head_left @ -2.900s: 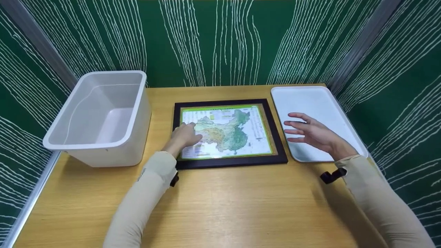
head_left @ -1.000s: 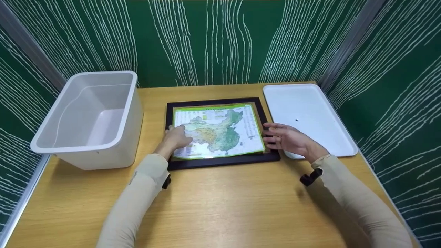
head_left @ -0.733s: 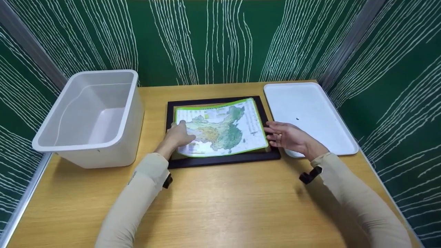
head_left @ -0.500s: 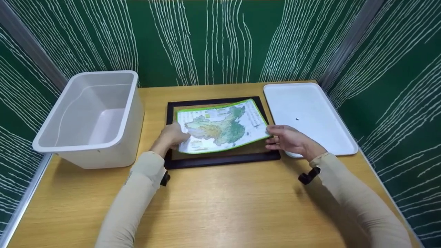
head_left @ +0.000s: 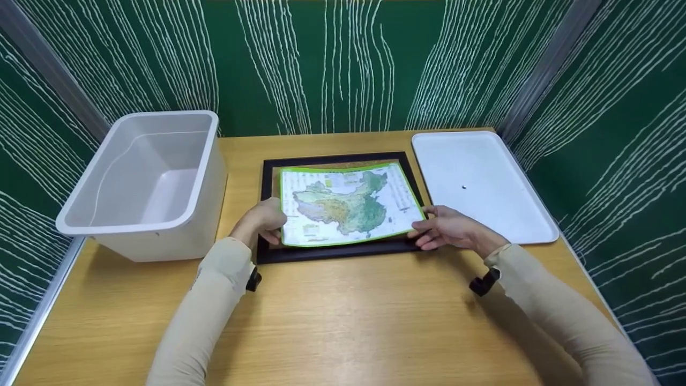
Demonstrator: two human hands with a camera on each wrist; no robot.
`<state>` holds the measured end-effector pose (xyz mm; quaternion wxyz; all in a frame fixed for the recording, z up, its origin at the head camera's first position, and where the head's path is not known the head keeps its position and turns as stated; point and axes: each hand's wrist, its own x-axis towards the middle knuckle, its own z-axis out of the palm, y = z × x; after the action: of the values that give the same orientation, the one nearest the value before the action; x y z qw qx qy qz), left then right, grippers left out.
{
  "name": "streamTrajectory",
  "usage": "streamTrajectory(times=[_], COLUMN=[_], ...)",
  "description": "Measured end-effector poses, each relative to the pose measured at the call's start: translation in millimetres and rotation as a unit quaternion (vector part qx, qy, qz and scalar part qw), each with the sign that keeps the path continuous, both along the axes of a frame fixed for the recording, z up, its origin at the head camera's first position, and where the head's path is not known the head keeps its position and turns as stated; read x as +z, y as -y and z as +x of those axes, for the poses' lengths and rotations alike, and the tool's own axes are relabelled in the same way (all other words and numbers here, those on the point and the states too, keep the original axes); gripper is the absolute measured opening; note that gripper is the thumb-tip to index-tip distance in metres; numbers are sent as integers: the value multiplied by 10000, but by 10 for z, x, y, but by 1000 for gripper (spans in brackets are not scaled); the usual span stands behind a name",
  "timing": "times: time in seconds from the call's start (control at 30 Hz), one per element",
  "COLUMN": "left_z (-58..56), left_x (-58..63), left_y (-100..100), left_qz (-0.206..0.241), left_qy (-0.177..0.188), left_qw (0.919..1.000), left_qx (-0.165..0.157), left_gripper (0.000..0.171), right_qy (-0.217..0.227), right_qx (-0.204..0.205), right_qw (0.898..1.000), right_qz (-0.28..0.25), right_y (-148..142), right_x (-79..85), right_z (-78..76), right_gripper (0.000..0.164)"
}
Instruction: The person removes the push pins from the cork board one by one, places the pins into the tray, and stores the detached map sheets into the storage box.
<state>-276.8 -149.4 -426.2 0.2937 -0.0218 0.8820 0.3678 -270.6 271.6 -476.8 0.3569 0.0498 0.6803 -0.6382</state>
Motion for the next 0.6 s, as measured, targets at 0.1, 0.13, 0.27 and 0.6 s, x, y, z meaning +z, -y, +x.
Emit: streamTrajectory(times=[0.1, 0.13, 0.27, 0.6], left_z=[12, 14, 21, 80], left_x=[3, -4, -27, -72], left_y=[-5, -2, 24, 57], left_qz=[208, 315, 447, -118], left_qy=[25, 21, -111, 33], left_qw=[9998, 9995, 9989, 9999], left_qx=[-29, -22, 9, 40], left_gripper=[25, 28, 41, 33], right_qy=[6, 12, -23, -217], right_qx=[64, 102, 160, 100], right_qw=[9999, 9999, 9999, 9997], right_qz=[-86, -90, -11, 48], right_y=[2, 2, -12, -3], right_x=[16, 20, 23, -24], right_z=[22, 23, 5, 50], right_gripper=[50, 47, 30, 57])
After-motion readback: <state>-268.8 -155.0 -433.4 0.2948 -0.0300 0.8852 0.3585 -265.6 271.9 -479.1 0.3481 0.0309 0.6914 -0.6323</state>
